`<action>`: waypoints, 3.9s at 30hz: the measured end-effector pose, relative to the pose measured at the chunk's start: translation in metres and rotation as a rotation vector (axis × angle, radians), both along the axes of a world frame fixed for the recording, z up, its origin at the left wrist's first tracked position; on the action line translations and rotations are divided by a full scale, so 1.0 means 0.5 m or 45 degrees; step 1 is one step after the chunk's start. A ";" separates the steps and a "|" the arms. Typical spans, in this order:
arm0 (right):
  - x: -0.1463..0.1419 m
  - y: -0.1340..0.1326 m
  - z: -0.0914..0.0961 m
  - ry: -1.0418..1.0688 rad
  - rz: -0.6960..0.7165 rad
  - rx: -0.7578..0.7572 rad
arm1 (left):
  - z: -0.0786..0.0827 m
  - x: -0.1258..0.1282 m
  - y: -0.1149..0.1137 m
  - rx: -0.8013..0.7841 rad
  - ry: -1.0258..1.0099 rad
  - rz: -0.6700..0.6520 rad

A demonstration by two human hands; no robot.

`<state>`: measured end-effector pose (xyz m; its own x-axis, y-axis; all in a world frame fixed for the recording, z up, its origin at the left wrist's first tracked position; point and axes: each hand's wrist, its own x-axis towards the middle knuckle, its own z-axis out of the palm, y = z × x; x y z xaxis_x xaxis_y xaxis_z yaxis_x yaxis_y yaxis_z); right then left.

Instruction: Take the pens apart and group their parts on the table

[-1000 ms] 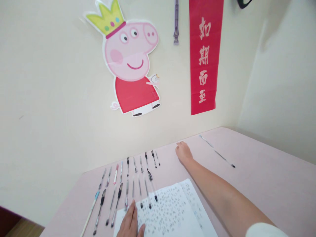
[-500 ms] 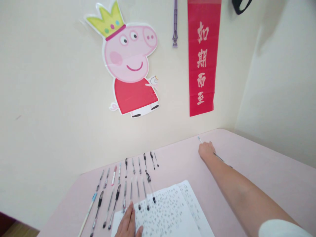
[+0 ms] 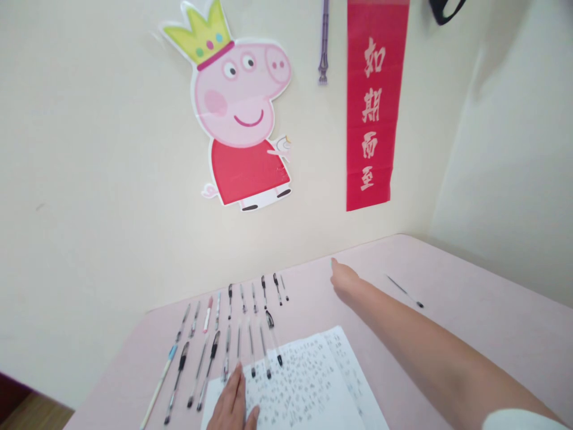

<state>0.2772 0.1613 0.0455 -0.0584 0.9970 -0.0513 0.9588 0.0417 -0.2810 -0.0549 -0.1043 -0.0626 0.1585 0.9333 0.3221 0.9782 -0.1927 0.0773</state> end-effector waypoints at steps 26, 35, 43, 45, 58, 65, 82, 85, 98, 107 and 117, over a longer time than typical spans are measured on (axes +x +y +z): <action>-0.218 -0.257 -0.042 0.146 0.729 0.135 | 0.019 0.014 -0.003 0.101 0.098 -0.026; -0.008 -0.161 -0.026 0.083 0.188 0.338 | 0.038 0.025 -0.009 0.024 0.105 -0.018; 0.226 -0.102 -0.038 -0.224 -0.442 0.210 | 0.042 0.029 -0.013 0.043 0.087 -0.029; 0.246 -0.099 -0.049 -0.218 -0.433 0.099 | 0.039 0.028 -0.012 0.066 0.080 -0.044; 0.244 -0.089 -0.044 -0.231 -0.547 0.206 | 0.069 0.049 -0.024 0.006 -0.001 0.018; 0.315 -0.102 -0.043 -0.176 -0.501 -0.060 | 0.081 0.049 -0.020 0.075 0.097 0.018; -0.176 -0.244 -0.012 0.380 0.657 0.014 | 0.200 0.227 0.084 -0.291 0.118 -0.014; -0.194 -0.254 -0.030 0.340 0.564 -0.056 | 0.206 0.245 0.099 -0.378 0.097 0.048; -0.185 -0.265 -0.061 0.315 0.553 0.043 | 0.173 0.237 0.124 -0.403 0.054 -0.044; -0.177 -0.259 -0.066 0.447 0.533 0.097 | 0.186 0.229 0.102 -0.366 0.049 -0.051; -0.156 -0.236 -0.103 0.537 0.435 0.281 | 0.187 0.276 0.025 -0.475 -0.066 -0.016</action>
<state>0.1993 0.0432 -0.0061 -0.3484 0.9025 0.2531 0.6880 0.4297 -0.5848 0.0833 -0.0918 0.0307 0.1629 0.9861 -0.0316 0.9689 -0.1538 0.1937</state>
